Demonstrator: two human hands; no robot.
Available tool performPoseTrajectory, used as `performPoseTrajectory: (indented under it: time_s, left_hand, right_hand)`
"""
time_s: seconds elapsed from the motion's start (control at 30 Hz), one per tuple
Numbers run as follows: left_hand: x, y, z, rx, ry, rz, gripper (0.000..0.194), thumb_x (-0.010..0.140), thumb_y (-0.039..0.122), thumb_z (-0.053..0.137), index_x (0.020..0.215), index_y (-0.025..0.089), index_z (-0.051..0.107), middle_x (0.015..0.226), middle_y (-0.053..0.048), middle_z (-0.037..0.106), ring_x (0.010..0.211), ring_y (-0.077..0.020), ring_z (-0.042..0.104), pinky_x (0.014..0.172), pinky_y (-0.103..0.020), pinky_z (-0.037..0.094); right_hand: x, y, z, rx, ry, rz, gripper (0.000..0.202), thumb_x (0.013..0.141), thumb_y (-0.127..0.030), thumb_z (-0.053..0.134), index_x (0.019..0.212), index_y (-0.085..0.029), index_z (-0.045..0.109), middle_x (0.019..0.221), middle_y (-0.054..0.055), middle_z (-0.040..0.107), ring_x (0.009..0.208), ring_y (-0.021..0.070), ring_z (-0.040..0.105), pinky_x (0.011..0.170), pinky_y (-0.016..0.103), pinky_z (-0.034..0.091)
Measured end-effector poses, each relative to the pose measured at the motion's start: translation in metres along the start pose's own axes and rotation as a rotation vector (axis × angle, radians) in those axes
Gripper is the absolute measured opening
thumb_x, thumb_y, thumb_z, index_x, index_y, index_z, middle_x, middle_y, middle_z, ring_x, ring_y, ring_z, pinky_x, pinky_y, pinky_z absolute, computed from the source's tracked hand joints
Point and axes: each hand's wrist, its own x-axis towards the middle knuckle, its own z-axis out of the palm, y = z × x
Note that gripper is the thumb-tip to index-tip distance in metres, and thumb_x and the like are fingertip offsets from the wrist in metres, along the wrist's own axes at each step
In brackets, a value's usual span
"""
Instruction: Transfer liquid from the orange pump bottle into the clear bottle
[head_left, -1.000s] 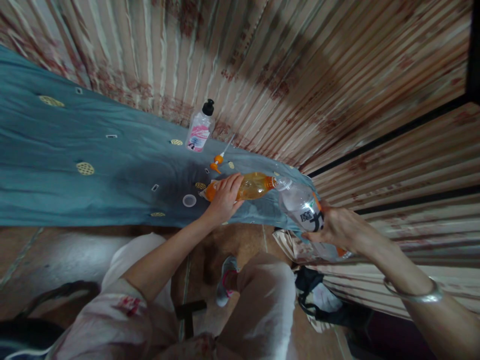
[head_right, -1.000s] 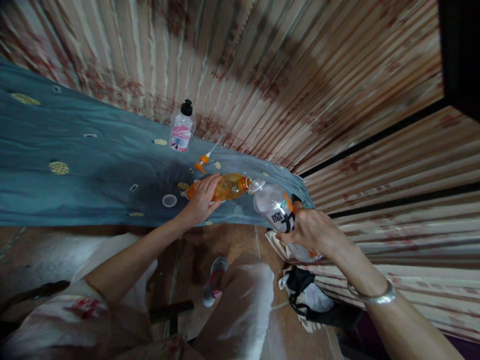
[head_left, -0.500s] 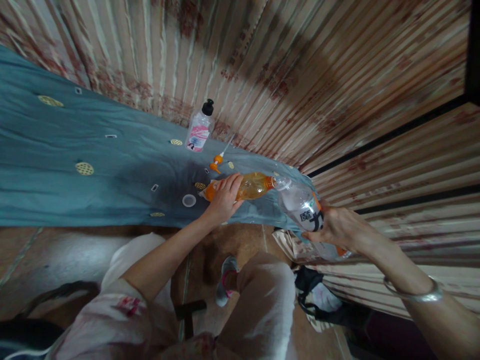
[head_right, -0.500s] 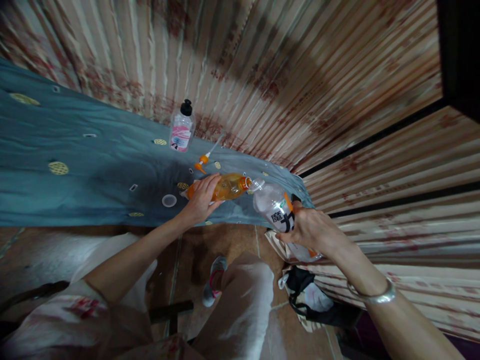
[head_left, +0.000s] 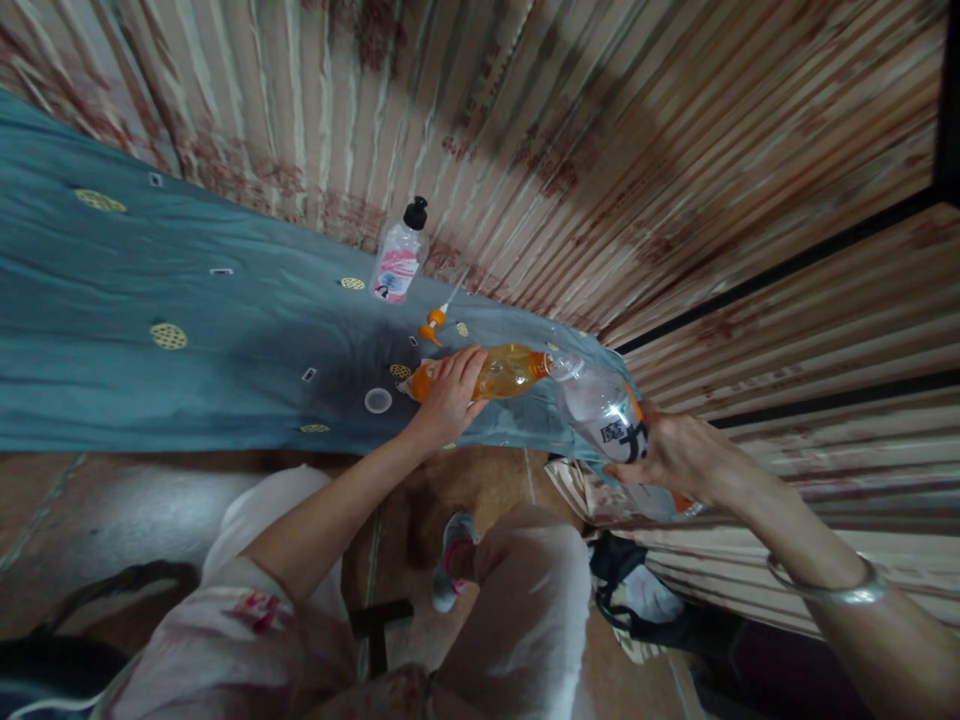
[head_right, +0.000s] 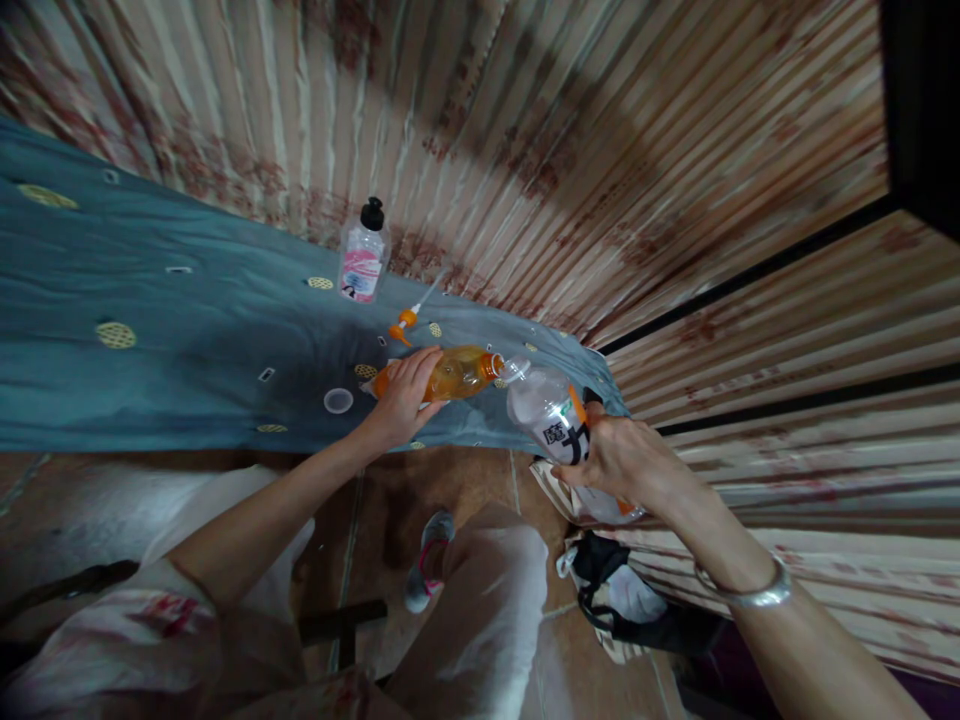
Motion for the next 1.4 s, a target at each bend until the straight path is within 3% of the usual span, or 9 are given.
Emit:
performPoseTrajectory:
  time_s: [0.2,0.73,1.1,1.4]
  left_hand:
    - [0.0001,0.0006,-0.0005,-0.001,-0.004,-0.002,0.062,0.081,0.022,0.059,0.137,0.01,0.035,0.142,-0.021,0.044,0.131,-0.032,0.042,0.107,-0.05,0.035]
    - [-0.0003,0.001,-0.0007,-0.009,-0.006,-0.003,0.064,0.08,0.022,0.061,0.137,0.008,0.035,0.141,-0.021,0.044,0.132,-0.032,0.041,0.108,-0.049,0.035]
    - [-0.0004,-0.0007,0.0002,-0.011,-0.008,-0.005,0.063,0.081,0.022,0.059,0.138,0.011,0.035,0.142,-0.02,0.043,0.132,-0.0324,0.042,0.107,-0.05,0.035]
    - [-0.0004,0.0012,0.0001,0.006,0.001,-0.003,0.062,0.08,0.021,0.059,0.137,0.011,0.035,0.141,-0.02,0.044,0.131,-0.0321,0.042,0.106,-0.05,0.035]
  right_hand:
    - [0.0,-0.0005,0.0005,-0.005,0.008,0.007,0.046,0.071,-0.057,0.058,0.09,-0.015,0.057,0.068,0.012,0.069,0.071,0.0309,0.07,0.052,0.029,0.038]
    - [-0.0001,0.001,0.0008,0.022,0.024,-0.024,0.039,0.07,-0.058,0.06,0.073,-0.02,0.051,0.049,0.003,0.055,0.059,0.0259,0.065,0.045,0.027,0.03]
    - [-0.0006,0.001,0.0,0.026,0.038,-0.035,0.038,0.071,-0.054,0.061,0.078,-0.019,0.053,0.051,0.003,0.056,0.053,0.0219,0.061,0.043,0.027,0.027]
    - [0.0,0.0016,0.0005,0.022,0.04,-0.026,0.038,0.069,-0.055,0.063,0.077,-0.019,0.053,0.05,0.003,0.057,0.059,0.026,0.066,0.045,0.027,0.03]
